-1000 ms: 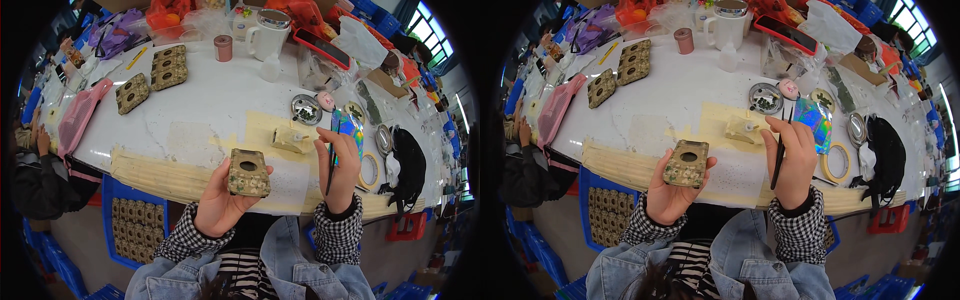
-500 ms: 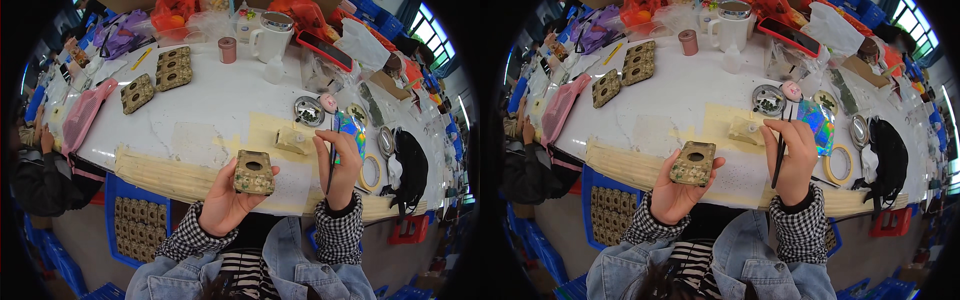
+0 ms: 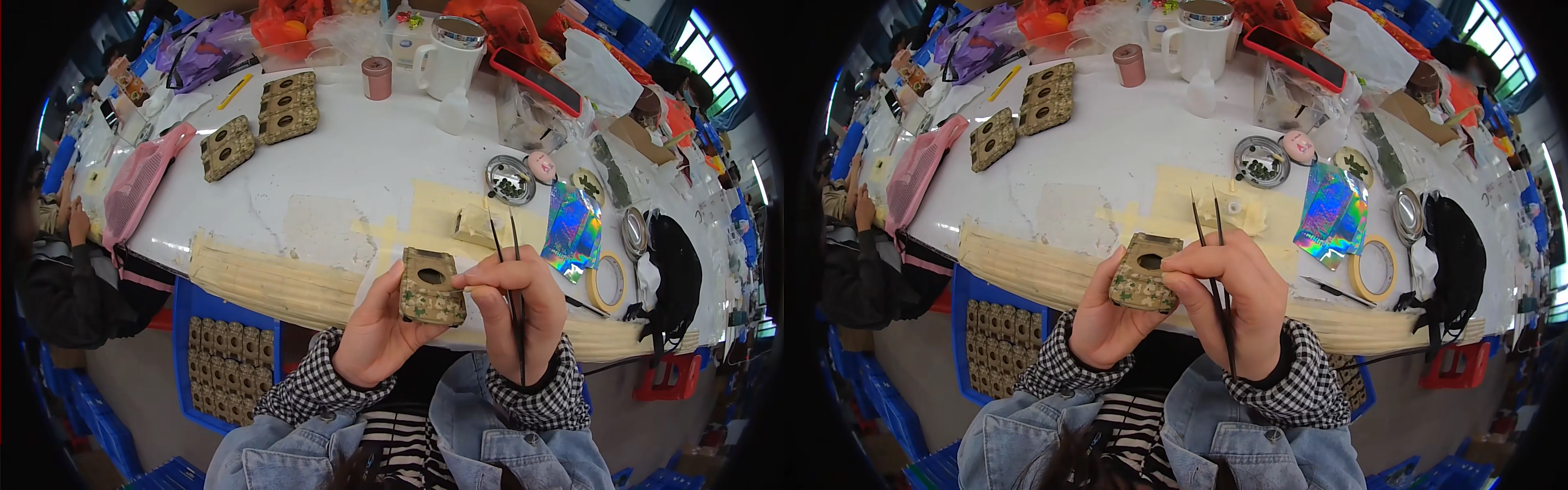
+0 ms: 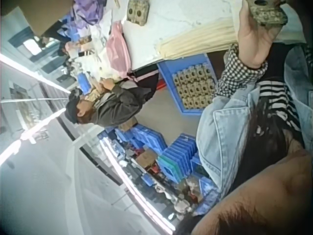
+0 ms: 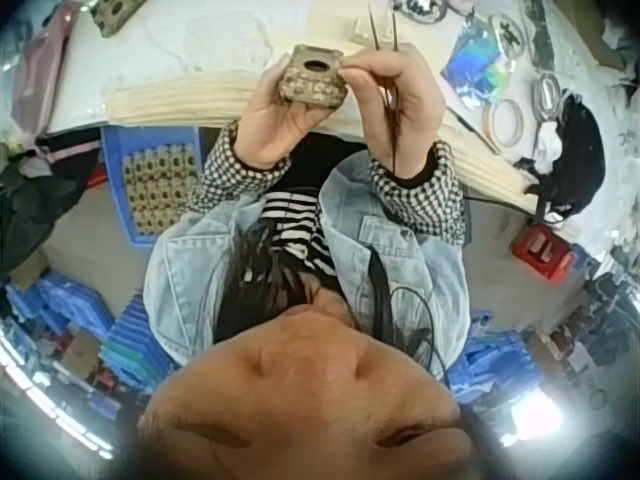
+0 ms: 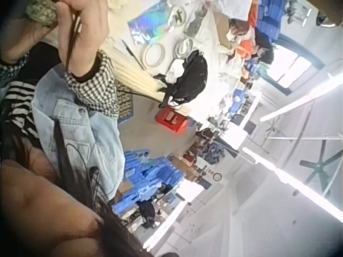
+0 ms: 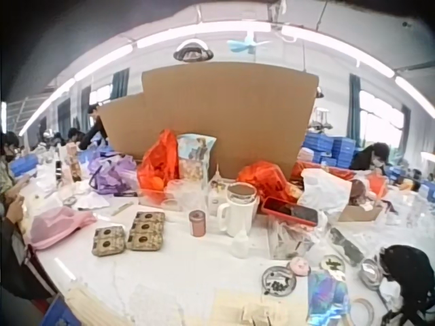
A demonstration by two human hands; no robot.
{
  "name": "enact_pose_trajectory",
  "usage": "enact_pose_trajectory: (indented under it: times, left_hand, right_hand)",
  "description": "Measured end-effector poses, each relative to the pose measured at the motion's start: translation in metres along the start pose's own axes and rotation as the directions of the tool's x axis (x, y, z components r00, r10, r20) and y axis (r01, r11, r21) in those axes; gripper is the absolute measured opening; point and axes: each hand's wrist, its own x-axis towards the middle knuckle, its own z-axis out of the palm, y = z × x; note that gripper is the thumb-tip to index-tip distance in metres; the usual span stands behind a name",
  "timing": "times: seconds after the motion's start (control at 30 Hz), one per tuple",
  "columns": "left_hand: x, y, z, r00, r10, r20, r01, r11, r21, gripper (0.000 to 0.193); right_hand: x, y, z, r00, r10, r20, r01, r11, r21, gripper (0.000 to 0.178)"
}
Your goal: Detailed painting and assembly work on a model tank chassis using a paintbrush and tweezers.
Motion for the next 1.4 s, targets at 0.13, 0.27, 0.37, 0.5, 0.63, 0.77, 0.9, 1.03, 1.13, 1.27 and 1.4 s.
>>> enact_pose_trajectory:
  times: [0.13, 0.27, 0.37, 0.5, 0.63, 0.77, 0.9, 1.03, 1.13, 1.27, 1.4]
  left_hand:
    - [0.000, 0.000, -0.003, 1.000, -0.003, 0.007, 0.003, 1.000, 0.001, 0.046]
    - [0.000, -0.001, 0.000, 1.000, -0.003, -0.009, 0.003, 1.000, -0.007, 0.046]
    - [0.000, -0.001, 0.000, 1.000, -0.005, -0.007, 0.005, 1.000, -0.005, 0.047]
    - [0.001, -0.001, -0.002, 1.000, -0.002, -0.011, 0.002, 1.000, 0.004, 0.047]
    - [0.001, -0.001, -0.002, 1.000, -0.005, -0.009, 0.005, 1.000, 0.003, 0.046]
    - [0.001, -0.001, -0.002, 1.000, -0.005, -0.019, 0.006, 1.000, 0.009, 0.046]
    - [0.001, -0.001, -0.002, 1.000, -0.004, -0.026, 0.004, 1.000, 0.011, 0.047]
    - [0.001, -0.001, -0.004, 1.000, -0.012, 0.002, 0.012, 1.000, -0.017, 0.047]
    - [0.000, -0.001, -0.008, 0.999, 0.005, 0.033, -0.004, 0.999, -0.040, 0.047]
    - [0.001, 0.000, -0.004, 1.000, -0.003, 0.023, 0.003, 1.000, -0.004, 0.049]
    - [0.000, 0.001, -0.001, 1.000, 0.007, 0.007, -0.007, 1.000, 0.022, 0.051]
  right_hand:
    - [-0.001, 0.002, 0.001, 1.000, 0.011, -0.005, -0.011, 1.000, 0.003, 0.012]
    - [-0.002, 0.003, 0.002, 1.000, 0.029, -0.004, -0.029, 1.000, 0.012, 0.012]
    - [-0.003, 0.003, 0.003, 0.999, 0.038, -0.011, -0.038, 0.999, 0.022, 0.012]
    - [-0.002, 0.004, 0.003, 1.000, 0.019, -0.004, -0.019, 1.000, -0.005, 0.013]
    - [-0.002, 0.003, 0.003, 1.000, 0.019, -0.004, -0.019, 1.000, -0.014, 0.013]
    - [-0.002, 0.004, 0.003, 1.000, 0.030, -0.009, -0.030, 1.000, 0.003, 0.013]
    - [-0.002, 0.005, 0.003, 0.999, 0.034, -0.006, -0.034, 0.999, 0.004, 0.012]
    - [-0.001, 0.007, 0.002, 0.999, 0.044, 0.009, -0.045, 0.998, 0.033, 0.010]
    - [-0.004, 0.008, 0.003, 0.984, 0.177, 0.030, -0.179, 0.964, 0.197, 0.007]
    - [-0.004, 0.008, 0.000, 0.974, 0.217, 0.058, -0.224, 0.951, 0.213, 0.005]
    - [0.000, 0.013, -0.014, 0.989, 0.121, -0.084, -0.119, 0.992, 0.035, 0.004]
